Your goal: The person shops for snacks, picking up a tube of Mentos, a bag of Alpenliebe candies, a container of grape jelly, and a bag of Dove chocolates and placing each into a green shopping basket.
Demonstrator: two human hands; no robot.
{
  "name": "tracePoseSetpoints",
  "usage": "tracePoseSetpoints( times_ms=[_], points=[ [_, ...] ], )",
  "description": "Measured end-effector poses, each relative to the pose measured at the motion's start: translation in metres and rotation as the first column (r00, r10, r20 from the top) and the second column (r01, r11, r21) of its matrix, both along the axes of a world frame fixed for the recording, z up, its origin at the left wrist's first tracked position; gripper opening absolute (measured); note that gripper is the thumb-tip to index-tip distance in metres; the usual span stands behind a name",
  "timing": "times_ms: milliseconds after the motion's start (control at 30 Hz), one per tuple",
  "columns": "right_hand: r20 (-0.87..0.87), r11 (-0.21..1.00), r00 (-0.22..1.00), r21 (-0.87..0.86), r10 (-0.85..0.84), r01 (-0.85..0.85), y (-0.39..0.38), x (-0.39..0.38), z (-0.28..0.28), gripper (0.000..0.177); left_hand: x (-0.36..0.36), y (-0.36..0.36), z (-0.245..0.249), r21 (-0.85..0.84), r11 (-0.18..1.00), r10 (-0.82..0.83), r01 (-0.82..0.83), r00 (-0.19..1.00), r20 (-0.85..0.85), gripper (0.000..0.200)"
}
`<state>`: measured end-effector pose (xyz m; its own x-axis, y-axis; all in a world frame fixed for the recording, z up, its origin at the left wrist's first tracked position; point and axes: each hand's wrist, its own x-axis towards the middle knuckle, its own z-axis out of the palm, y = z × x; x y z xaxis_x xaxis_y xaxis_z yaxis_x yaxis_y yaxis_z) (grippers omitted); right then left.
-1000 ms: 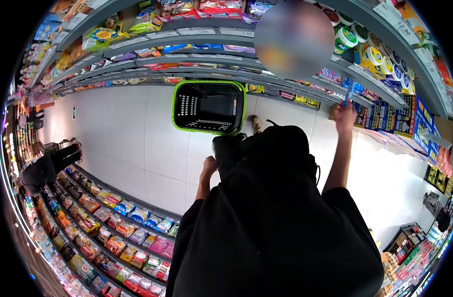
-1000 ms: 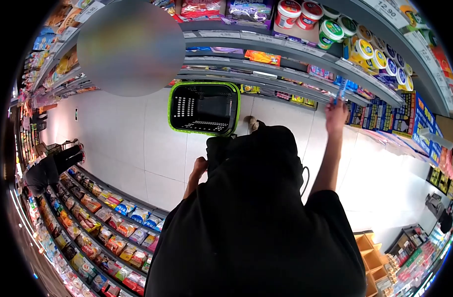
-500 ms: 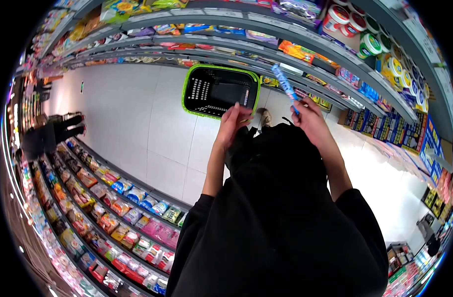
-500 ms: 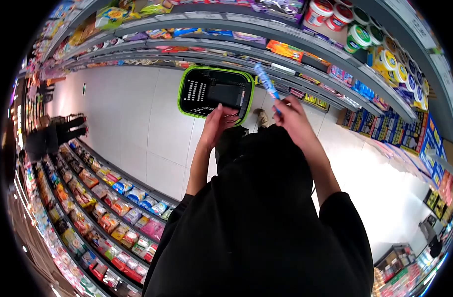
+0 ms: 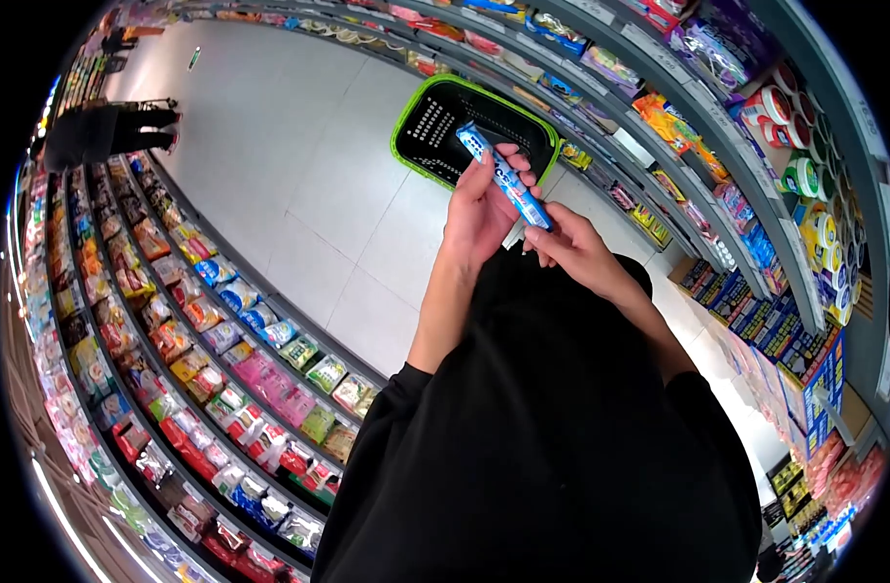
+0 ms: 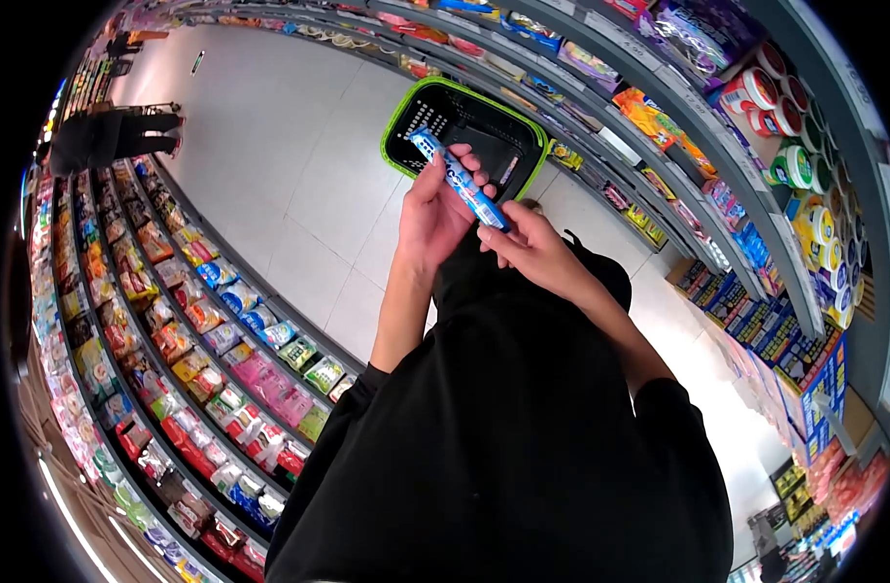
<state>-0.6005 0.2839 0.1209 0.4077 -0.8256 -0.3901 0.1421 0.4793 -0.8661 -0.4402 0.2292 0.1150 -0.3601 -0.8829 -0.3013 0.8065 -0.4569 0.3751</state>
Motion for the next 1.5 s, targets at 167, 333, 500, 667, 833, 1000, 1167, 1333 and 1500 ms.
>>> tracePoseSetpoints(
  times_ms=[167, 333, 500, 667, 833, 1000, 1167, 1333, 1500],
  points=[
    [0.031, 0.989, 0.990, -0.045, 0.140, -0.138, -0.010, 0.001, 0.006, 0.024, 0.002, -0.001, 0.013, -0.046, 0.999, -0.008, 0.005, 0.998, -0.067, 0.034],
    [0.098, 0.989, 0.986, 0.038, 0.135, -0.140, -0.016, 0.002, 0.003, 0.029, 0.006, -0.007, 0.013, -0.038, 0.999, 0.006, -0.007, 0.999, -0.038, 0.032],
    [0.027, 0.993, 0.993, -0.015, 0.118, -0.117, -0.020, -0.002, -0.008, 0.028, 0.003, -0.015, 0.006, 0.012, 1.000, -0.006, 0.006, 1.000, 0.006, 0.030],
    [-0.016, 0.994, 0.995, 0.045, 0.103, -0.102, -0.023, -0.010, -0.010, 0.027, -0.003, -0.021, -0.003, 0.103, 0.994, -0.036, 0.033, 0.999, 0.022, 0.029],
    [-0.083, 0.995, 0.992, 0.047, 0.097, -0.094, -0.015, -0.019, -0.027, 0.024, -0.010, -0.021, -0.014, 0.236, 0.972, -0.022, -0.017, 0.986, 0.165, 0.024],
    [-0.154, 0.991, 0.979, 0.035, 0.137, -0.133, -0.014, -0.024, -0.034, 0.024, -0.015, -0.014, -0.021, 0.376, 0.922, 0.035, -0.095, 0.986, 0.164, 0.022],
    [-0.251, 0.969, 0.939, -0.011, 0.235, -0.246, -0.015, -0.023, -0.030, 0.023, -0.006, -0.005, -0.034, 0.519, 0.845, 0.081, -0.129, 0.990, 0.115, 0.020],
    [-0.372, 0.951, 0.904, -0.140, 0.209, -0.277, -0.012, -0.026, -0.036, 0.024, -0.001, 0.001, -0.036, 0.532, 0.830, 0.133, -0.168, 0.986, 0.103, 0.022],
    [-0.370, 0.964, 0.914, -0.137, 0.164, -0.228, -0.005, -0.029, -0.042, 0.032, -0.006, 0.005, -0.032, 0.523, 0.832, 0.152, -0.185, 0.983, 0.104, 0.023]
  ],
)
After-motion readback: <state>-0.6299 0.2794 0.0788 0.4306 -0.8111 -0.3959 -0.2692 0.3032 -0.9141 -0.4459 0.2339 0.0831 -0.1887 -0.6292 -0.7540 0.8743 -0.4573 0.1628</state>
